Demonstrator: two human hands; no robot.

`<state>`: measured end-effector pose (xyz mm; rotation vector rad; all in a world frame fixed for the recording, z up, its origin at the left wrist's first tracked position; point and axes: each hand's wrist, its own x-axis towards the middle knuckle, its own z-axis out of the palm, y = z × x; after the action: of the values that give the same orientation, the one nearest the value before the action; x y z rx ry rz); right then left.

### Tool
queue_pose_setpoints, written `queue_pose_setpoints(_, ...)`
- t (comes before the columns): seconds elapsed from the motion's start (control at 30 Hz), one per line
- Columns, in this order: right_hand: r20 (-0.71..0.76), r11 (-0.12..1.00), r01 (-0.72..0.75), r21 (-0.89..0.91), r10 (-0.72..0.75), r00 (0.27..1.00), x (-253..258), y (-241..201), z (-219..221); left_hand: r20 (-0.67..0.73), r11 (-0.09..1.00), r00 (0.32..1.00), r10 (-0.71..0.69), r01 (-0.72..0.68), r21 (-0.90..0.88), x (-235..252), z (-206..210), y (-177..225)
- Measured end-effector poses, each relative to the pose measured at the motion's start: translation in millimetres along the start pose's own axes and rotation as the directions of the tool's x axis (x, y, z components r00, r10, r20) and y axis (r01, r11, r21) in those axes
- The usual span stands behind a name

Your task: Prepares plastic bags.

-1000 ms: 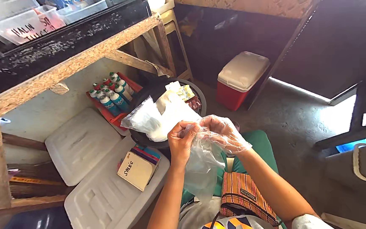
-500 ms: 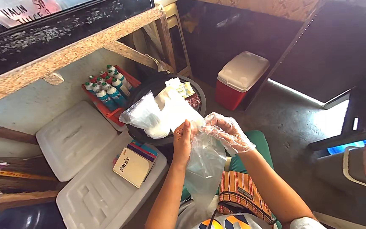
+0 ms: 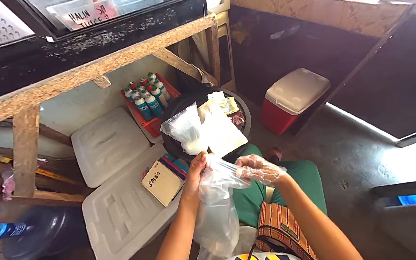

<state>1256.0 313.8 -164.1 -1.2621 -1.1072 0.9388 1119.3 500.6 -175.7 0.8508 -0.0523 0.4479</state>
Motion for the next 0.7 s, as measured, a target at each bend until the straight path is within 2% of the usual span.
queue_pose_setpoints(0.1, 0.113, 0.992, 0.004, 0.125, -0.019, 0.993, 11, 15, 0, -0.078, 0.996, 0.996, -0.035, 0.028, -0.087, -13, -20, 1)
queue_pose_setpoints(0.17, 0.084, 0.975, 0.034, 0.218, -0.054, 0.995, 14, 15, -2, -0.062, 0.999, 0.998, -0.028, 0.031, 0.04, -21, -36, 6)
queue_pose_setpoints(0.27, -0.065, 0.921, 0.094, 0.379, -0.075, 0.995, 22, 3, -1, 0.105, 0.923, 0.988, -0.111, 0.064, 0.379, -30, -53, 11)
queue_pose_setpoints(0.33, -0.177, 0.873, 0.128, 0.471, -0.049, 0.983, 29, -2, 1, 0.231, 0.853, 0.95, -0.21, 0.063, 0.518, -30, -57, 11)
queue_pose_setpoints(0.4, -0.266, 0.829, 0.147, 0.54, 0.002, 0.964, 36, -1, 4, 0.307, 0.83, 0.917, -0.253, 0.042, 0.557, -25, -51, 9)
queue_pose_setpoints(0.5, -0.413, 0.804, 0.165, 0.571, 0.108, 0.904, 41, 9, 9, 0.344, 0.88, 0.919, -0.192, 0.006, 0.475, -17, -43, 3)
queue_pose_setpoints(0.6, -0.446, 0.839, 0.114, 0.532, 0.163, 0.88, 42, 29, 5, 0.248, 0.871, 0.968, -0.04, -0.088, 0.483, -11, -41, 6)
queue_pose_setpoints(0.7, -0.445, 0.889, -0.053, 0.455, 0.279, 0.851, 55, 25, 4, -0.01, 0.857, 0.998, 0.061, -0.047, 0.513, 3, -43, 17)
